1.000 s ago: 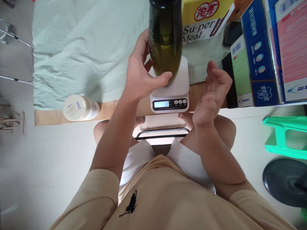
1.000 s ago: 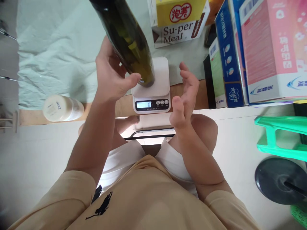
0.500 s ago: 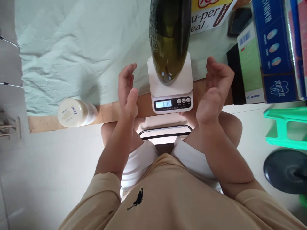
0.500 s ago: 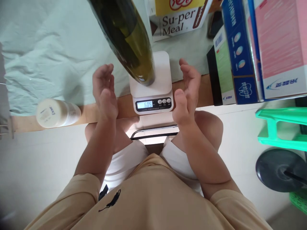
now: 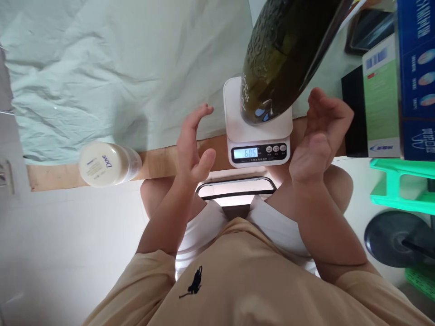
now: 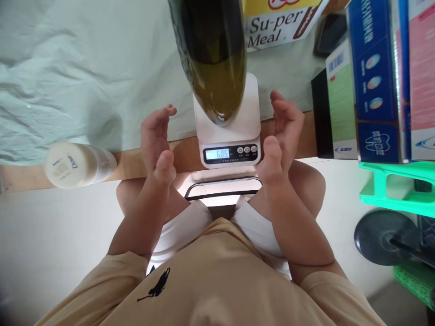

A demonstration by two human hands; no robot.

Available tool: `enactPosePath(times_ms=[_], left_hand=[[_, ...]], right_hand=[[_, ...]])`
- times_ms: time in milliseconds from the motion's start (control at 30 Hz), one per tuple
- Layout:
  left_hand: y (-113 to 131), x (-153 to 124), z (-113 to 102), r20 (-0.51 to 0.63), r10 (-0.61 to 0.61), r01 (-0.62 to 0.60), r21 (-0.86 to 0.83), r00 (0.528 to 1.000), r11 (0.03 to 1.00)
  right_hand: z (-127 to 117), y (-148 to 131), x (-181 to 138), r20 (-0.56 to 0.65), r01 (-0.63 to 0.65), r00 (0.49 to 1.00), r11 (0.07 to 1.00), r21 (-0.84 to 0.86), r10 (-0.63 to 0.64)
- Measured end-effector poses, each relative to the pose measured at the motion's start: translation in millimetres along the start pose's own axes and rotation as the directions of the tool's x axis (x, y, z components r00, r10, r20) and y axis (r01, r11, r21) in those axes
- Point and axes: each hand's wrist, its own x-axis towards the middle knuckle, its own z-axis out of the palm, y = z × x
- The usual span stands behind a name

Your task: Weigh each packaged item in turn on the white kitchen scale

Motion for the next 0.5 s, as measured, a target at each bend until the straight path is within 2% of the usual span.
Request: enactPosePath(times_ms=[133, 233, 300, 400, 500], left_hand=[[4, 0, 4, 0.005, -0.025, 0.025, -0.023, 1.000, 0.999], [3, 2, 7, 0.019, 0.026, -0.026, -0.020, 0.999, 0.999], [6, 6, 10, 0.021, 0.034, -0.035, 0.029, 0.999, 0.999], [19, 14, 15, -0.025, -0.012, 0.015, 0.119, 1.000, 0.993], [34, 21, 17, -0.043, -0.050, 0.055, 0.134, 0.998, 0.989]], right_hand=[[-4, -7, -1, -0.093, -0.083, 0.992, 0.996, 0.013, 0.084], [-7, -20, -1, -0.159, -0.157, 0.974, 0.986, 0.055, 0.164], [-6, -33, 2, -0.183, -0.157, 0.969, 0.985, 0.070, 0.167], [4, -52, 15, -0.184, -0.145, 0.970, 0.986, 0.081, 0.158], [21, -62, 32, -0.117, -0.147, 0.979, 0.976, 0.159, 0.166]])
